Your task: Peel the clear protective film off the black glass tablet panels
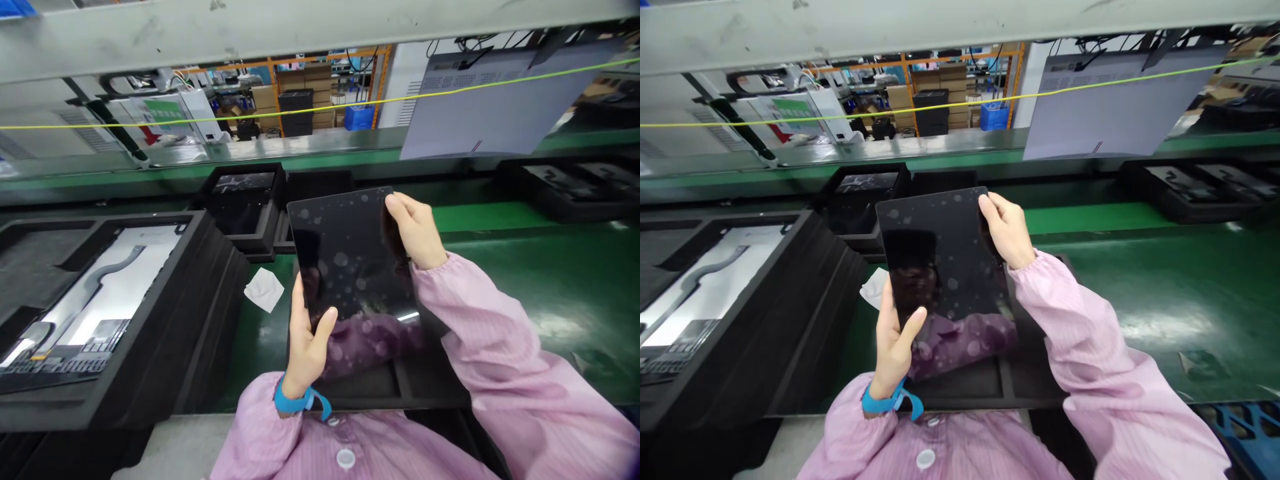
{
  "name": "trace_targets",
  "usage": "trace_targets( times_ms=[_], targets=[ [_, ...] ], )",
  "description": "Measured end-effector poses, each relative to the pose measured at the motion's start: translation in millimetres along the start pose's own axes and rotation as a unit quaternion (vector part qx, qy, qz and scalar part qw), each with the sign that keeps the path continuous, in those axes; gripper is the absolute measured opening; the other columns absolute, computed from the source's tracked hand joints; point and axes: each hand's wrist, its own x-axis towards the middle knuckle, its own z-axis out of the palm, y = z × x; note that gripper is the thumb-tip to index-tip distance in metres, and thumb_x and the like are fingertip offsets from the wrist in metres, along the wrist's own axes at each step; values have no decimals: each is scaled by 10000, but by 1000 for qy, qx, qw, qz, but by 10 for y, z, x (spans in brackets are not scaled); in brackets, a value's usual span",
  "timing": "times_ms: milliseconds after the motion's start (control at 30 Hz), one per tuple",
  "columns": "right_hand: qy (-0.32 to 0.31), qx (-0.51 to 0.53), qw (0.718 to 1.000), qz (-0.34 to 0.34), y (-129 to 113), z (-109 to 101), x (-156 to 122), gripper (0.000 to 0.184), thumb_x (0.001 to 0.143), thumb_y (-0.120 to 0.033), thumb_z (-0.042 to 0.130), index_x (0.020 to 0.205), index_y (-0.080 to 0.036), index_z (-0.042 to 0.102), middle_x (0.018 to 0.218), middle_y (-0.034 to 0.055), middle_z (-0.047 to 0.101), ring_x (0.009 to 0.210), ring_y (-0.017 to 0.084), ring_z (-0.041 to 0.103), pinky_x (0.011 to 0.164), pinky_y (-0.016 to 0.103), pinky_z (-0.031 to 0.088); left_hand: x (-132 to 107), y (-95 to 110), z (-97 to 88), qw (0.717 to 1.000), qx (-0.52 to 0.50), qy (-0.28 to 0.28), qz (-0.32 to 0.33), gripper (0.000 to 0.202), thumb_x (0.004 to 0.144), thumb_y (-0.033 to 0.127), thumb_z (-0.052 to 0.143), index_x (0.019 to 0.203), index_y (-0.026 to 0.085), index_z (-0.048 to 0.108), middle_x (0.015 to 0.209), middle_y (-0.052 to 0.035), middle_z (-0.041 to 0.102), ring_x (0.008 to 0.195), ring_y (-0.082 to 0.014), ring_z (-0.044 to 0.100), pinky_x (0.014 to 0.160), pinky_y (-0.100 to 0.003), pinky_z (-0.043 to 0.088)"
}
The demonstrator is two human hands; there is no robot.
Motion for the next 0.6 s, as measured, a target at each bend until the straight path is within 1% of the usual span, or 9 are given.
trace_targets(
  times_ms=[33, 100, 167, 233, 300, 400, 467, 533, 600],
  targets=[
    [25, -30, 999, -16, -52, -42, 1, 451, 876, -561, 519, 922, -145, 690, 879, 65, 656, 853, 220, 627, 840, 375, 494, -11, 14, 6, 1000, -12, -6, -6, 663, 863, 261, 616, 1457, 301, 325, 1520, -10, 368, 1413, -209, 295, 1163, -319, 252],
    [72, -88, 993, -45, -118, -109, -27, 375, 869, -466, 551, 995, -144, 696, 999, 82, 666, 912, 232, 630, 865, 384, 482, -39, 36, 30, 999, -37, -18, -16, 633, 864, 245, 619, 1439, 308, 361, 1505, 6, 395, 1409, -198, 302, 1153, -294, 274],
    [76, -83, 993, -33, -151, -166, -91, 363, 863, -420, 558, 1093, -162, 672, 1050, 84, 662, 924, 228, 634, 850, 384, 494, -63, 65, 60, 996, -74, -26, -31, 610, 857, 237, 629, 1419, 297, 399, 1484, 8, 429, 1400, -198, 323, 1147, -288, 290],
    [22, 11, 999, 44, -167, -216, -200, 421, 844, -437, 588, 1191, -199, 615, 1026, 68, 666, 890, 214, 642, 820, 380, 516, -73, 98, 95, 992, -114, -10, -52, 605, 861, 236, 621, 1421, 285, 396, 1467, -2, 453, 1379, -208, 366, 1145, -309, 303],
    [-45, 135, 979, 146, -174, -234, -368, 470, 836, -492, 599, 1232, -239, 568, 996, 53, 663, 873, 203, 647, 803, 371, 534, -65, 122, 148, 988, -133, 53, -54, 606, 883, 247, 586, 1442, 274, 355, 1483, -15, 429, 1367, -215, 388, 1149, -336, 300],
    [-154, 284, 913, 249, -177, -137, -720, 420, 826, -598, 583, 1047, -244, 633, 922, 56, 655, 847, 197, 648, 754, 335, 558, -35, 115, 281, 975, -101, 197, -5, 636, 930, 276, 492, 1493, 278, 196, 1568, -9, 261, 1429, -212, 256, 1171, -341, 242],
    [-236, 340, 865, 284, -194, 3, -957, 412, 823, -615, 583, 955, -230, 647, 913, 66, 648, 843, 197, 643, 737, 325, 567, -29, 71, 394, 966, -65, 250, 31, 688, 948, 307, 447, 1504, 275, 44, 1602, -21, 132, 1448, -202, 191, 1169, -319, 236],
    [-251, 361, 844, 308, -231, 151, -1115, 355, 808, -548, 639, 985, -240, 638, 930, 53, 645, 822, 179, 639, 717, 305, 573, -57, -4, 486, 965, -47, 251, 52, 739, 949, 360, 451, 1491, 250, -39, 1596, -78, 141, 1422, -194, 276, 1139, -300, 296],
    [-182, 350, 861, 321, -269, 239, -1142, 332, 736, -454, 725, 980, -246, 638, 902, 26, 646, 743, 154, 631, 636, 266, 573, -115, -100, 503, 978, -62, 192, 50, 762, 914, 442, 510, 1479, 218, 50, 1522, -129, 330, 1335, -200, 435, 1092, -310, 374]
  ],
)
